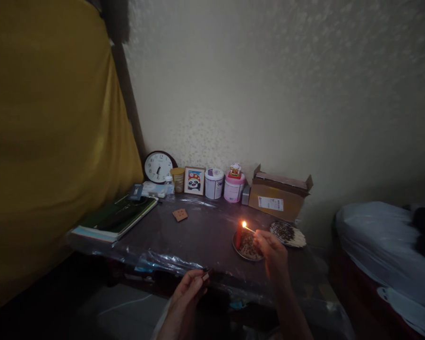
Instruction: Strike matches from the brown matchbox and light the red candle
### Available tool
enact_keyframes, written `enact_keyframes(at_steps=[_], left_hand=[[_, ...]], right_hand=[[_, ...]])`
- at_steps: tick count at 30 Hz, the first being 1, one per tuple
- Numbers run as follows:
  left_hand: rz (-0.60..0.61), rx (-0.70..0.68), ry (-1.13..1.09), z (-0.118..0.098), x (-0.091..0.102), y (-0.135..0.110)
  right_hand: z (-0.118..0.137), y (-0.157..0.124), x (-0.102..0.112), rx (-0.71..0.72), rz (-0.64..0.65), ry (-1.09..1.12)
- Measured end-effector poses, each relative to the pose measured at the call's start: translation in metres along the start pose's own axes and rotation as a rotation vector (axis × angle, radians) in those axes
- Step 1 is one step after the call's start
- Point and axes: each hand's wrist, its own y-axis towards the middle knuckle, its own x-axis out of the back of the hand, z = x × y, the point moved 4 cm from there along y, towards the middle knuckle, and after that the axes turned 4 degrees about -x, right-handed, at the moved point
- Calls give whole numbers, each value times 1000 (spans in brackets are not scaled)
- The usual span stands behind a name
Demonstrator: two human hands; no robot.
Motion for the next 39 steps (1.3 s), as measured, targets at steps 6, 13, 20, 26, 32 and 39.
enact_keyframes(at_steps=[6,13,20,26,32,39], left_hand=[[5,2,12,0,3,1],[1,-12,16,-3,6,5],[-9,-64,36,-8,7,20],[30,-110,49,-19,-5,41],[70,-138,51,-22,-8,68],[73,-156,59,-21,-16,97]], right_hand=[[1,8,-3,-3,10,-7],[-1,21,-3,17,-20,17],[3,31,-3,56,-37,25],[0,36,-8,75,-33,-9],[-11,39,-13,20,-32,13],[-18,38,-10,-68,-74,30]])
